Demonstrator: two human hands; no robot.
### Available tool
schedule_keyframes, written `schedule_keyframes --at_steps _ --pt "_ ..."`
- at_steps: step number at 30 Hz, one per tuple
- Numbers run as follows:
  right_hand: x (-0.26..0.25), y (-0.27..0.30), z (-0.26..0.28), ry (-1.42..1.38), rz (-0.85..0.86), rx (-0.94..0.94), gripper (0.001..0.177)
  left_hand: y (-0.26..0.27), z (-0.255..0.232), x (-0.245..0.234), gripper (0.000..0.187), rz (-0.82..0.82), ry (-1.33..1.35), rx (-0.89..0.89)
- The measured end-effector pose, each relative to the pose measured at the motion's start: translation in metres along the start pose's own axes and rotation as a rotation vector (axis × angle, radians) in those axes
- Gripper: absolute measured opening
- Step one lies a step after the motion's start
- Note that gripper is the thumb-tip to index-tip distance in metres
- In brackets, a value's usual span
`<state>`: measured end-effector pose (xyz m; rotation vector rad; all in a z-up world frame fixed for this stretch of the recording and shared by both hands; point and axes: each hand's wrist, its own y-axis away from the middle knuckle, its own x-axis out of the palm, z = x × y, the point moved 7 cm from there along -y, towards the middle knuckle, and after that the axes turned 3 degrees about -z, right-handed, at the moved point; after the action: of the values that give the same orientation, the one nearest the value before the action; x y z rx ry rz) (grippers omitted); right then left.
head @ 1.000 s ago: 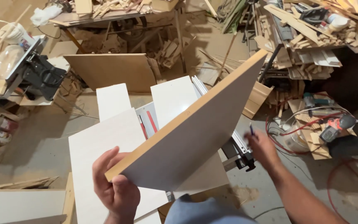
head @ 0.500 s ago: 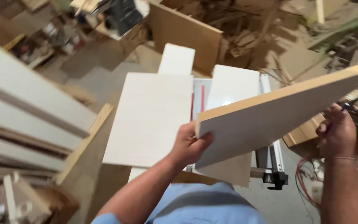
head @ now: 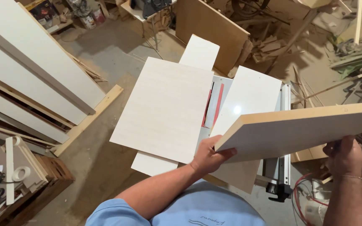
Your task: Handling, marking, and assembling melamine boards for a cabinet project.
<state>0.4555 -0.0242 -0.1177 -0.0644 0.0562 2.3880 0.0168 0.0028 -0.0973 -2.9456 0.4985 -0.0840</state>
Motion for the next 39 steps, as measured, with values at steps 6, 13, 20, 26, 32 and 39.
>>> schedule_keyframes --at_steps 6,13,20,26,32,39 --pt "-0.018 -0.009 -0.012 0.768 0.113 -0.695 0.023 -0.006 0.002 -0.005 0.025 -0.064 0.066 -0.027" --pt "0.002 0.010 0.029 0.168 -0.096 -0.119 0.032 -0.017 -0.015 -0.020 0.018 -0.114 0.211 -0.005" --pt "0.055 0.031 0.051 -0.024 0.010 -0.208 0.059 -0.046 -0.031 -0.096 0.017 -0.252 0.223 -0.038" --pt "0.156 0.107 0.072 0.085 -0.114 -0.050 0.044 -0.067 -0.039 -0.222 0.024 -0.595 0.006 0.257" --pt "0.239 0.133 0.037 -0.123 0.101 -0.061 0.059 -0.066 -0.005 -0.326 0.067 -0.753 -0.117 0.456" --pt "0.262 0.132 -0.009 -0.048 0.024 -0.124 0.035 -0.074 0.049 -0.374 0.048 -0.705 -0.002 0.423"
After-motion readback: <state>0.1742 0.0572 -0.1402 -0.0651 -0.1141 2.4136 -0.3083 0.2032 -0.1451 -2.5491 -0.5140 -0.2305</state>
